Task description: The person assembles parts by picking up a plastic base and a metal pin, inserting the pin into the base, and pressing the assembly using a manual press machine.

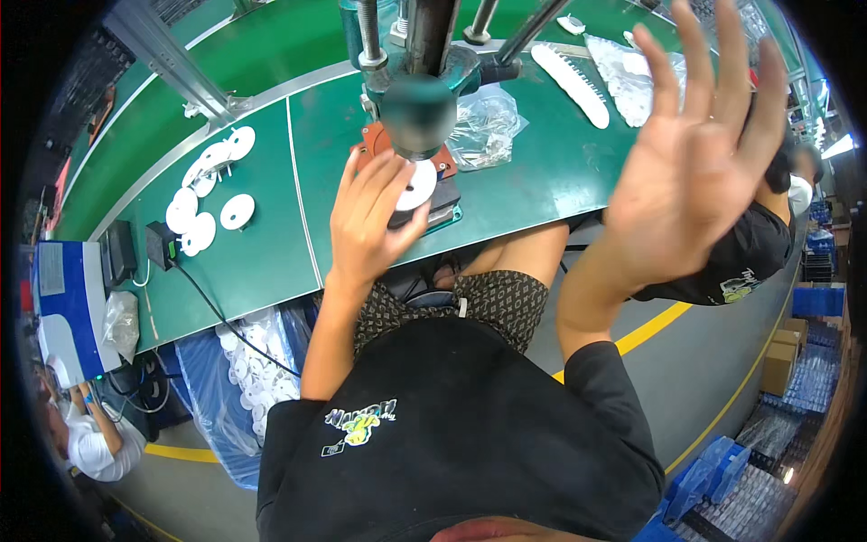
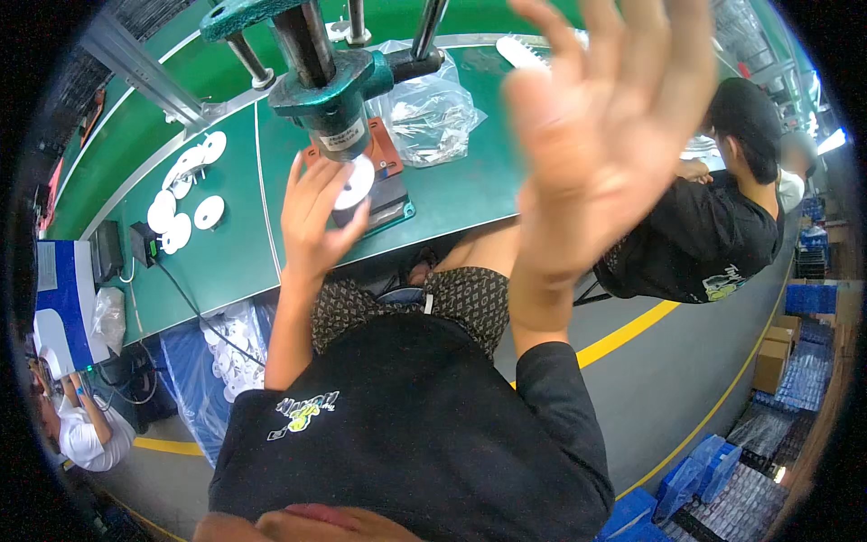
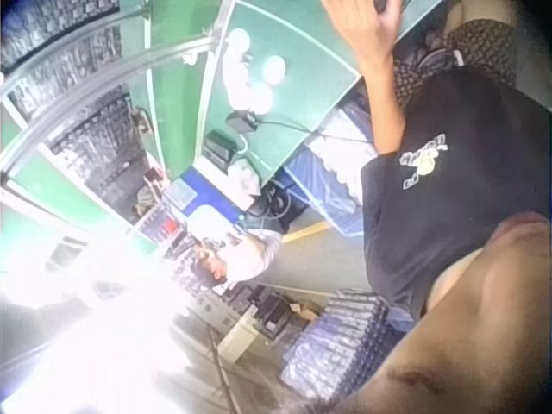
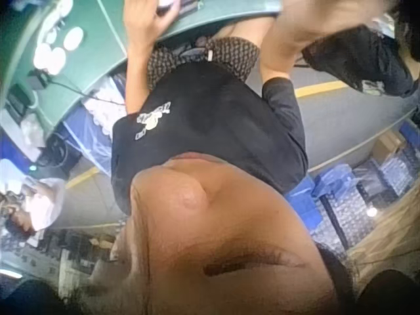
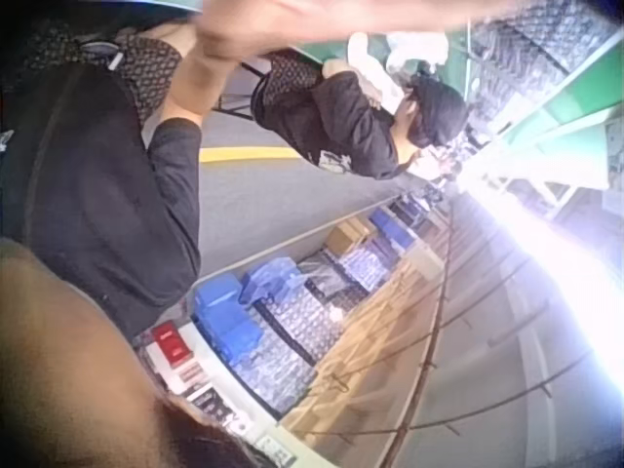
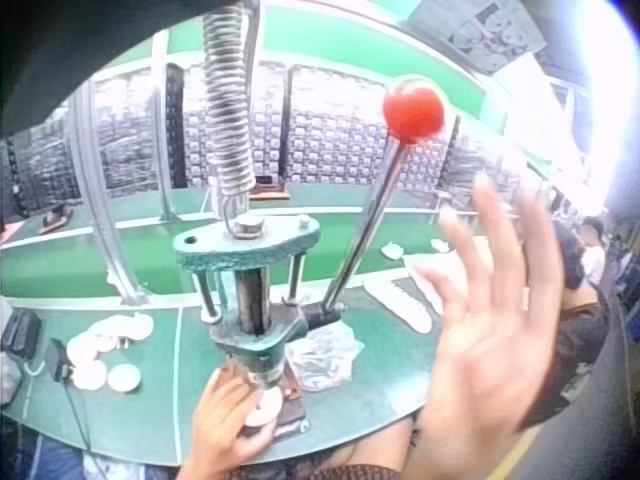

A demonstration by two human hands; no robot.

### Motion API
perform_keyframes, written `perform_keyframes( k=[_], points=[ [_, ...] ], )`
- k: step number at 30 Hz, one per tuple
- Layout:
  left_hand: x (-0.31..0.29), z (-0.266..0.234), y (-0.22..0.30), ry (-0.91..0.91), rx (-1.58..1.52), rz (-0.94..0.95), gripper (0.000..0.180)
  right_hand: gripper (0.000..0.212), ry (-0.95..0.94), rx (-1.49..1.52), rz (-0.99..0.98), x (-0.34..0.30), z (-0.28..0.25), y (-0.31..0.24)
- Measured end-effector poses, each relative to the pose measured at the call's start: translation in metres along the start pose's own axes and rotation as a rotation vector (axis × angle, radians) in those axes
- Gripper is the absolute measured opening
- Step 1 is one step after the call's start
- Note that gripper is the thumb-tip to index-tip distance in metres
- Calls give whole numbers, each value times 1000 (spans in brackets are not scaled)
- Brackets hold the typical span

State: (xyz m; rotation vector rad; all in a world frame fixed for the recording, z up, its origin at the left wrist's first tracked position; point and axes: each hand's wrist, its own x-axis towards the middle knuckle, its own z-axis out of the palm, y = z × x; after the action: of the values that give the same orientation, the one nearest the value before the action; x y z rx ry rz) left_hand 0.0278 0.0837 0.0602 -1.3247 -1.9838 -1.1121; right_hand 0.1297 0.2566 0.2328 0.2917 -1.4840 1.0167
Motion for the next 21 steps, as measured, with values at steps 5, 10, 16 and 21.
perform_keyframes(
  k=[5, 10, 16, 21],
  points=[
    [-51, -17, 37, 270, -987, -762, 38, 44, -623, -312, 5, -121, -3, 10],
    [-60, -31, 46, -169, -934, -909, 44, 51, -598, -368, 117, -184, -4, 25],
    [-39, -74, -17, -30, 172, -418, 31, 54, -105, -720, 352, -128, -122, 81],
    [-111, -107, -132, -136, 592, -489, 37, 49, -199, -955, 562, -115, -234, 203]
  ],
)
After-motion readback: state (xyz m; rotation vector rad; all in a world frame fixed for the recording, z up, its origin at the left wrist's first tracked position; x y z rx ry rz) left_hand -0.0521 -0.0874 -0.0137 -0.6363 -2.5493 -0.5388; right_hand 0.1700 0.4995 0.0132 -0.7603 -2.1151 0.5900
